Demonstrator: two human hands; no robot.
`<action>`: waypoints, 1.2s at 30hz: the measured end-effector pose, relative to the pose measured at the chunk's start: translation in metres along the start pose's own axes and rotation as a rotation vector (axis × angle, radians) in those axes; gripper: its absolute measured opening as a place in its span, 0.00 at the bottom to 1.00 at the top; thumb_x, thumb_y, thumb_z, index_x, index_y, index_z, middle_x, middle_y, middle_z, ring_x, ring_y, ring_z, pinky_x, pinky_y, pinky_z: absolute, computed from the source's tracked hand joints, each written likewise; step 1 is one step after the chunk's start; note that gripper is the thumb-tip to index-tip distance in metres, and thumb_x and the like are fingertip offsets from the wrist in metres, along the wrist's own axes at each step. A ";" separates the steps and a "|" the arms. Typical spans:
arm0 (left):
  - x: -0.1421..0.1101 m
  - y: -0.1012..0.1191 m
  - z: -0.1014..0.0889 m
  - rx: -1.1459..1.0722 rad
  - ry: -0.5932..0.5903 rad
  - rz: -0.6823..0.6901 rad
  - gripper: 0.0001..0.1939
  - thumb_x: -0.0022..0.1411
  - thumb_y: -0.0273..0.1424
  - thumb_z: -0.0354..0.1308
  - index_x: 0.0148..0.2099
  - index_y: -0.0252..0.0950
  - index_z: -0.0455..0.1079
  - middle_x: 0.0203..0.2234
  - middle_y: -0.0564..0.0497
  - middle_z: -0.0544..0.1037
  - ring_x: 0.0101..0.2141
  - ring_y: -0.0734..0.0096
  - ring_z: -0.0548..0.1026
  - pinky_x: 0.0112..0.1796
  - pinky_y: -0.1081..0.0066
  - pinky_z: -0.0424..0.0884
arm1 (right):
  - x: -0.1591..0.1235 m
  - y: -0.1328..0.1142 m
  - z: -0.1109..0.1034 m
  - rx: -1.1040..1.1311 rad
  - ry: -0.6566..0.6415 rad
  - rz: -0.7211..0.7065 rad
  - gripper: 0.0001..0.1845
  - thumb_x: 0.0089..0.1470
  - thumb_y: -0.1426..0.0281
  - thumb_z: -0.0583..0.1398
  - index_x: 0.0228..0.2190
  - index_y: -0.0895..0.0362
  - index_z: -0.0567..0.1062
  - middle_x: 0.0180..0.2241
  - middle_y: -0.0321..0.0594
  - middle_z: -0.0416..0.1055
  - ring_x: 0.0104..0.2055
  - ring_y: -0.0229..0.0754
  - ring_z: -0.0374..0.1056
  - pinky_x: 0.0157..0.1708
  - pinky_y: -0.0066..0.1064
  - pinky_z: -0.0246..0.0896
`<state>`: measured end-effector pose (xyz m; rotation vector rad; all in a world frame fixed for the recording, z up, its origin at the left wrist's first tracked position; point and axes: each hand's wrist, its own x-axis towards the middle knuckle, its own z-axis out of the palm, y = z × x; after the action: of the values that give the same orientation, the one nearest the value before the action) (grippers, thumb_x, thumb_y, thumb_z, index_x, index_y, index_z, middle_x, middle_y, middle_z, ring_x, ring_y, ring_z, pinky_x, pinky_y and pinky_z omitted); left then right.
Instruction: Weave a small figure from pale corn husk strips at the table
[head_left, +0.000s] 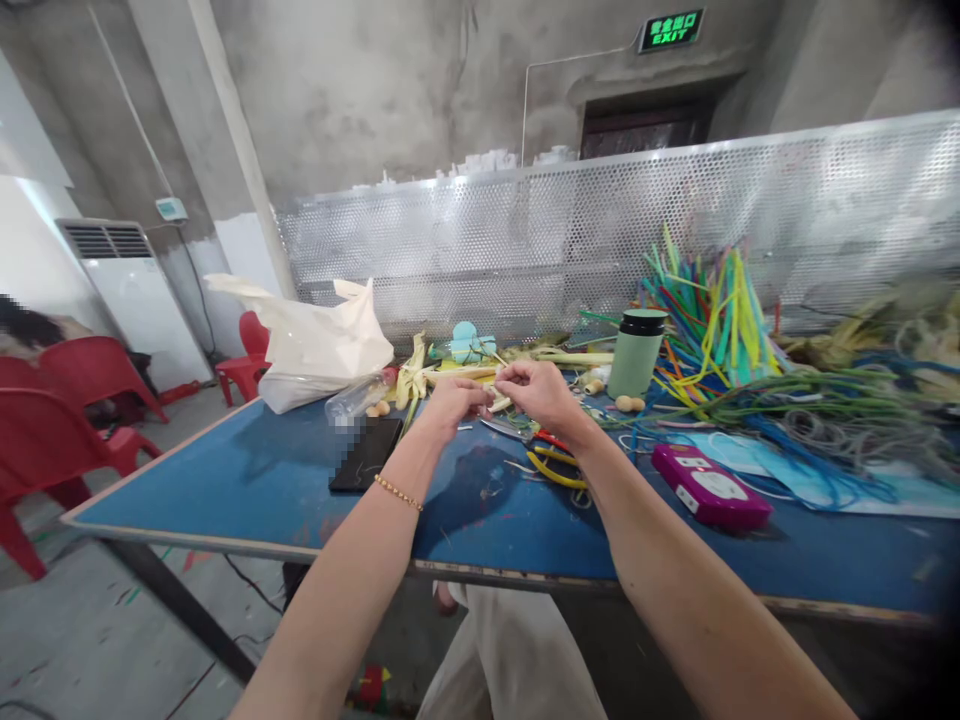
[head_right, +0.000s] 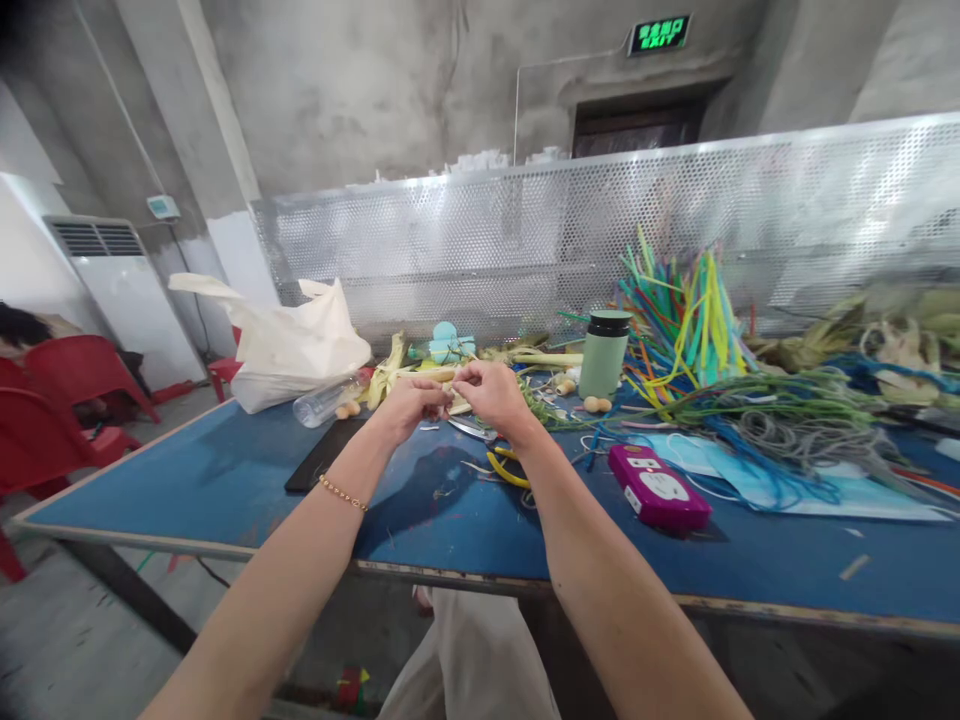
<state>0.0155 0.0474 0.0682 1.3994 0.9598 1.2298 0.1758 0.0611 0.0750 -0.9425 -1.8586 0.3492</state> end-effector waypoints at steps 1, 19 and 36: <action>0.000 0.000 0.000 0.002 -0.002 0.005 0.05 0.43 0.26 0.64 0.21 0.30 0.72 0.13 0.50 0.72 0.17 0.77 0.66 0.23 0.74 0.56 | 0.000 0.000 0.000 -0.026 -0.005 -0.003 0.08 0.48 0.68 0.61 0.25 0.60 0.78 0.19 0.37 0.71 0.24 0.37 0.65 0.25 0.27 0.56; 0.001 -0.004 0.003 0.088 -0.010 0.037 0.04 0.46 0.23 0.63 0.22 0.31 0.72 0.13 0.51 0.72 0.17 0.79 0.63 0.24 0.73 0.57 | -0.004 -0.009 -0.008 0.072 -0.117 0.230 0.07 0.43 0.70 0.63 0.21 0.62 0.79 0.14 0.34 0.67 0.15 0.33 0.58 0.16 0.25 0.51; -0.002 0.000 0.002 0.194 -0.027 0.001 0.06 0.46 0.21 0.59 0.19 0.31 0.70 0.11 0.53 0.69 0.16 0.79 0.62 0.22 0.74 0.55 | -0.002 -0.005 -0.012 -0.046 -0.216 0.113 0.08 0.46 0.70 0.62 0.26 0.60 0.81 0.17 0.35 0.70 0.17 0.33 0.60 0.19 0.26 0.51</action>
<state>0.0173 0.0452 0.0681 1.5639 1.0826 1.1394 0.1846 0.0537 0.0825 -1.0790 -2.0198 0.4955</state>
